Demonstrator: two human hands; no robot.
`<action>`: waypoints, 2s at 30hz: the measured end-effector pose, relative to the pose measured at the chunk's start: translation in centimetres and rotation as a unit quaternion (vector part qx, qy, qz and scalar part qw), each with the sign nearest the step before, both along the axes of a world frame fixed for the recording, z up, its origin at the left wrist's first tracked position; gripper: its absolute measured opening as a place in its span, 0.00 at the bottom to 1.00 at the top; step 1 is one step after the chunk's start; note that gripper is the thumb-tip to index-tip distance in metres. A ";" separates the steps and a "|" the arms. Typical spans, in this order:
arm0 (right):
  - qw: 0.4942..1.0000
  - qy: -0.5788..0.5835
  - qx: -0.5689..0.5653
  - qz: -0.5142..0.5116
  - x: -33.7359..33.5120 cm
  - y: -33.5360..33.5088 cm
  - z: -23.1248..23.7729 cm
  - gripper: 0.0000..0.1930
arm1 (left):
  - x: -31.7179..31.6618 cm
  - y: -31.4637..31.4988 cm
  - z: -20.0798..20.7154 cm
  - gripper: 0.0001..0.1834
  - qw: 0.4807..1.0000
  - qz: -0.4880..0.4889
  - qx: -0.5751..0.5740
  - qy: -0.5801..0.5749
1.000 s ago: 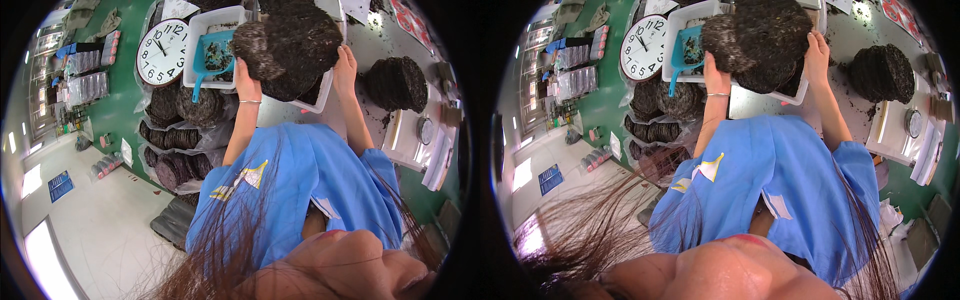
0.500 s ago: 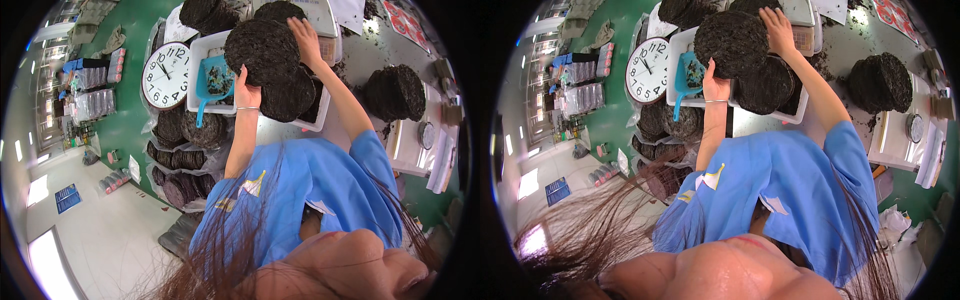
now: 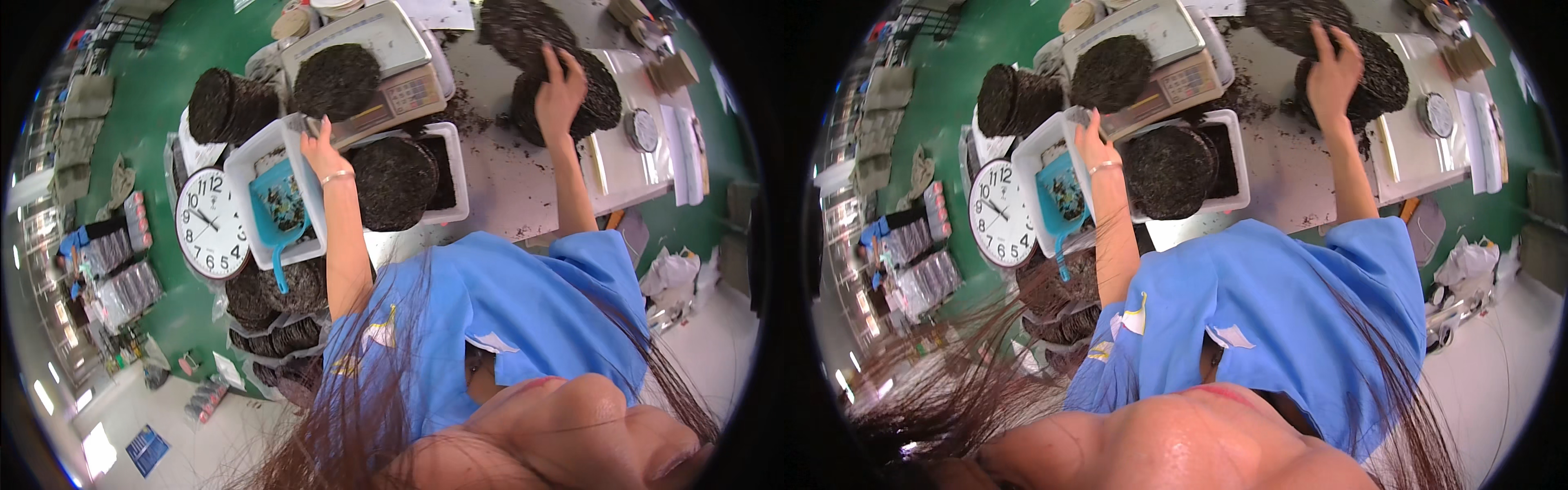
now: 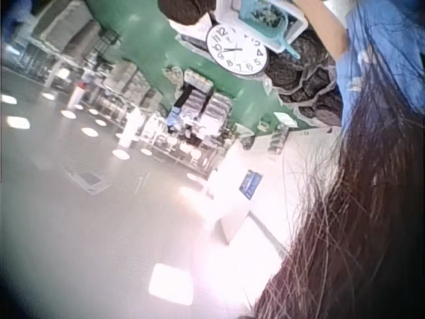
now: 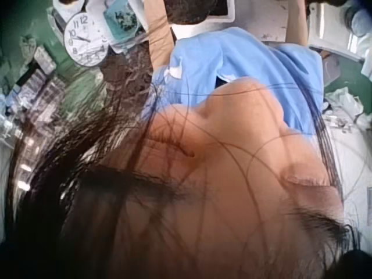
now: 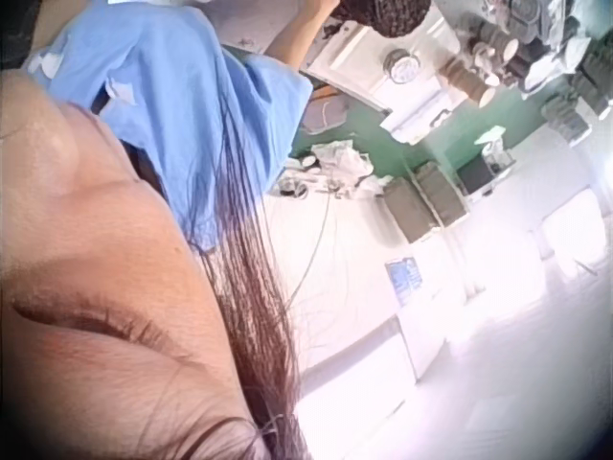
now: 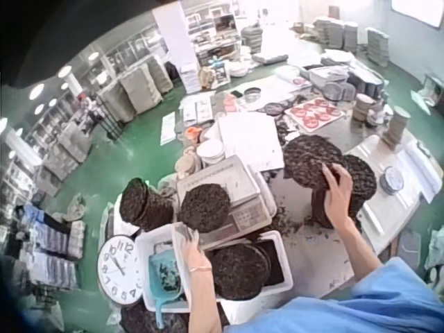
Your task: The person repeatedly picks up dark compressed discs from a pile, places them on a digital scale, and then moves them to a white container. The process is repeated for multiple discs.
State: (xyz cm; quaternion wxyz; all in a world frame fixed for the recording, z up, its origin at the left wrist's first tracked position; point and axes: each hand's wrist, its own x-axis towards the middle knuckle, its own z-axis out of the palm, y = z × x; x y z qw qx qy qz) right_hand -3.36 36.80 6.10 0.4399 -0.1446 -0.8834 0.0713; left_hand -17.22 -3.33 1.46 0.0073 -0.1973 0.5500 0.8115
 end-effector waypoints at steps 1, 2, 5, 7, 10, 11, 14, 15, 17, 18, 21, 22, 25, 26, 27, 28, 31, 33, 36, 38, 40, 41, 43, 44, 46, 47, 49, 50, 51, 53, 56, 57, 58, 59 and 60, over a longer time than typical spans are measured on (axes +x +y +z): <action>0.999 -0.001 0.003 -0.033 2.3 1.8 0.4 0.36 | 1.4 0.5 -0.5 0.47 0.999 -0.025 -0.033 0.014; 0.998 0.001 0.005 -0.062 4.3 3.5 0.4 0.36 | 2.9 0.9 -1.0 0.46 0.996 -0.048 -0.067 0.030; 0.979 -0.134 0.011 -0.152 8.6 8.0 -2.8 0.35 | 7.3 1.7 -2.4 0.44 0.977 -0.079 -0.198 0.008; 0.965 -0.202 -0.003 -0.165 9.9 9.2 -4.9 0.34 | 9.8 1.4 -3.0 0.41 0.951 -0.115 -0.285 0.044; 0.968 -0.204 -0.007 -0.144 9.9 9.9 -5.3 0.34 | 13.5 -0.5 -4.1 0.37 0.833 -0.151 -0.483 0.222; 0.973 -0.177 0.015 -0.145 10.0 10.0 -4.6 0.34 | 14.7 -0.3 -4.2 0.39 0.811 -0.168 -0.506 0.240; 0.992 -0.087 0.012 -0.091 9.4 7.2 -2.0 0.32 | 17.6 -0.7 -4.0 0.52 0.737 -0.280 -0.563 0.249; 0.993 -0.088 0.009 -0.079 9.1 5.5 -1.8 0.32 | 17.9 -1.0 -4.4 0.55 0.699 -0.315 -0.591 0.252; 0.996 -0.082 0.004 -0.046 8.2 1.7 -1.0 0.29 | 18.5 -1.8 -6.3 0.51 0.656 -0.330 -0.629 0.254; 0.997 -0.082 -0.001 -0.005 7.6 0.5 -0.9 0.28 | 18.3 -1.8 -6.4 0.48 0.655 -0.334 -0.624 0.267; 0.988 -0.085 -0.053 0.121 5.8 -3.6 -1.9 0.24 | 18.5 -2.7 -6.5 0.39 0.677 -0.342 -0.595 0.266; 0.981 -0.099 -0.068 0.149 5.1 -5.0 -2.6 0.22 | 18.4 -2.9 -6.6 0.38 0.673 -0.344 -0.596 0.272; 0.954 -0.131 -0.111 0.245 2.4 -10.3 -3.4 0.22 | 18.0 -3.5 -7.2 0.35 0.659 -0.352 -0.593 0.301; 0.943 -0.145 -0.113 0.276 1.4 -11.9 -3.6 0.22 | 18.2 -3.6 -7.3 0.35 0.653 -0.351 -0.599 0.304; 0.934 -0.157 -0.117 0.298 0.4 -13.6 -4.4 0.23 | 18.2 -3.7 -7.5 0.35 0.644 -0.352 -0.605 0.310; 0.924 -0.169 -0.121 0.322 -1.0 -15.3 -5.1 0.23 | 18.0 -3.7 -7.5 0.35 0.635 -0.351 -0.613 0.314; 0.908 -0.174 -0.060 0.377 -5.1 -20.3 -5.2 0.22 | 18.0 -3.8 -7.0 0.35 0.630 -0.369 -0.617 0.294; 0.907 -0.200 0.005 0.371 -7.9 -22.3 -5.3 0.22 | 17.9 -3.6 -6.7 0.36 0.622 -0.381 -0.620 0.290; 0.912 -0.214 0.075 0.342 -10.8 -22.3 -8.0 0.22 | 17.0 -3.1 -6.2 0.37 0.593 -0.416 -0.631 0.278; 0.927 -0.194 0.093 0.308 -11.1 -21.3 -9.1 0.22 | 16.3 -3.3 -6.2 0.38 0.583 -0.432 -0.625 0.287; 0.945 -0.144 0.064 0.288 -9.1 -20.2 -7.9 0.22 | 15.7 -3.7 -5.7 0.37 0.577 -0.441 -0.620 0.296; 0.953 -0.140 0.036 0.266 -7.5 -19.5 -6.9 0.21 | 15.6 -4.2 -6.2 0.36 0.589 -0.432 -0.608 0.312; 0.961 -0.117 -0.041 0.248 -2.4 -17.1 -4.2 0.20 | 15.7 -4.7 -6.6 0.34 0.591 -0.429 -0.603 0.322; 0.966 -0.100 -0.074 0.226 0.5 -14.8 -4.2 0.22 | 15.6 -4.5 -6.3 0.33 0.576 -0.437 -0.612 0.321; 0.989 -0.068 -0.051 0.124 6.2 -10.9 -4.8 0.24 | 15.6 -4.8 -6.7 0.33 0.581 -0.441 -0.594 0.340; 0.995 -0.036 -0.020 0.093 9.2 -8.8 -5.6 0.26 | 15.6 -4.8 -6.6 0.33 0.564 -0.450 -0.608 0.331; 0.999 -0.019 -0.025 0.013 15.4 -5.7 -6.2 0.27 | 15.9 -5.0 -6.4 0.32 0.560 -0.450 -0.613 0.329; 0.997 -0.033 -0.061 -0.039 18.2 -4.8 -6.5 0.27 | 16.0 -5.1 -6.2 0.31 0.560 -0.447 -0.614 0.331; 0.994 -0.045 -0.060 -0.084 20.9 -3.7 -7.6 0.28 | 16.0 -5.0 -5.8 0.31 0.562 -0.452 -0.609 0.330; 0.978 -0.098 -0.068 -0.170 25.3 -2.4 -11.5 0.31 | 15.7 -4.8 -5.6 0.30 0.552 -0.464 -0.608 0.332; 0.936 -0.217 -0.083 -0.263 29.4 -1.6 -18.6 0.32 | 15.3 -4.7 -6.1 0.29 0.536 -0.452 -0.610 0.370; 0.930 -0.252 -0.088 -0.254 30.4 -1.8 -21.0 0.30 | 15.6 -4.4 -5.5 0.30 0.540 -0.461 -0.605 0.360; 0.922 -0.285 -0.087 -0.246 31.3 -1.7 -23.3 0.28 | 15.8 -4.0 -4.7 0.32 0.529 -0.474 -0.613 0.344; 0.897 -0.361 -0.112 -0.229 32.8 -1.0 -26.3 0.25 | 15.9 -3.8 -4.7 0.32 0.547 -0.472 -0.604 0.338; 0.865 -0.434 -0.131 -0.216 33.7 -0.9 -28.3 0.21 | 16.1 -3.5 -4.7 0.31 0.560 -0.460 -0.601 0.338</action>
